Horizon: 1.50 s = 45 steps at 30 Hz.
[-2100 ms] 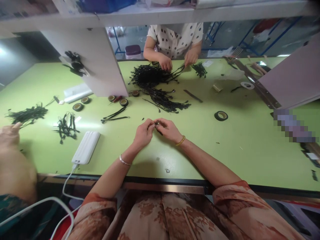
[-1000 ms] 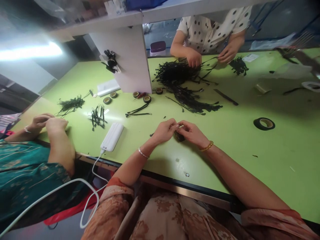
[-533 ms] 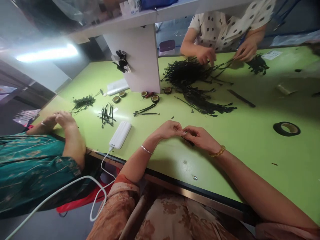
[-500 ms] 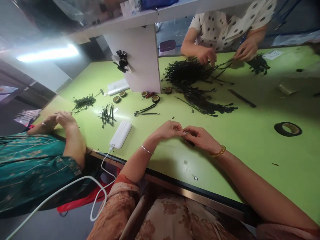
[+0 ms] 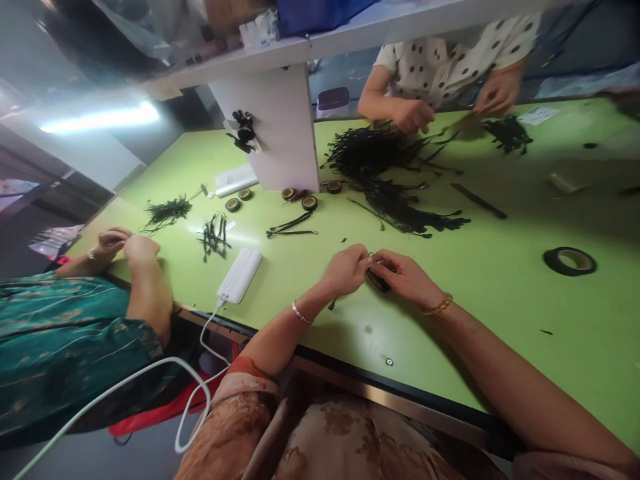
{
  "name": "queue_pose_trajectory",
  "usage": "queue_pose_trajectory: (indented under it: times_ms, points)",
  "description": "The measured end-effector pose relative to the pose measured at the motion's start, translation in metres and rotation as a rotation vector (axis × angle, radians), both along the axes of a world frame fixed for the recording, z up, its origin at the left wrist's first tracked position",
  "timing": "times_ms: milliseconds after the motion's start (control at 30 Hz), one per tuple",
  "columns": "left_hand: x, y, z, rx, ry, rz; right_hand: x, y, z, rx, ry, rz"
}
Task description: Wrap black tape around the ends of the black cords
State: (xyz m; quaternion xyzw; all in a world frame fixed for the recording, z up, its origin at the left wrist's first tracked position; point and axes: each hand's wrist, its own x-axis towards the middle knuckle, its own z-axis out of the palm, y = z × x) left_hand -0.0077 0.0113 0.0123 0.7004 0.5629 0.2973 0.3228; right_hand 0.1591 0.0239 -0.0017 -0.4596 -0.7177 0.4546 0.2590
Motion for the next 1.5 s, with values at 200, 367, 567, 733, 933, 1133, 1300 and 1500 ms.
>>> queue_pose_trajectory:
  times_ms: [200, 367, 567, 733, 933, 1133, 1300, 1500]
  points:
    - [-0.017, 0.012, -0.003, -0.281, -0.173, -0.139, -0.005, -0.005, 0.012, 0.118, -0.17, 0.014]
    - [-0.024, 0.016, -0.002, -0.361, -0.247, -0.253, -0.007, -0.008, 0.02, 0.129, -0.275, 0.02]
    - [-0.01, 0.01, -0.001, -0.053, -0.182, -0.135, -0.003, -0.005, 0.029, 0.067, -0.219, -0.017]
    - [-0.002, 0.005, -0.006, 0.189, -0.028, -0.025, -0.004, -0.004, 0.026, 0.1, -0.222, -0.051]
    - [-0.003, 0.003, -0.013, 0.549, 0.196, -0.028, -0.014, -0.008, 0.015, 0.195, -0.158, -0.145]
    - [-0.003, 0.004, -0.015, 0.815, 0.298, -0.038, -0.02, -0.006, 0.009, 0.126, 0.089, -0.143]
    - [-0.003, 0.003, -0.012, 0.912, 0.356, -0.072, -0.022, -0.002, 0.0, -0.158, 0.315, -0.091]
    - [0.0, 0.0, -0.005, 0.823, 0.198, -0.06, -0.014, -0.004, 0.01, 0.106, 0.168, -0.097]
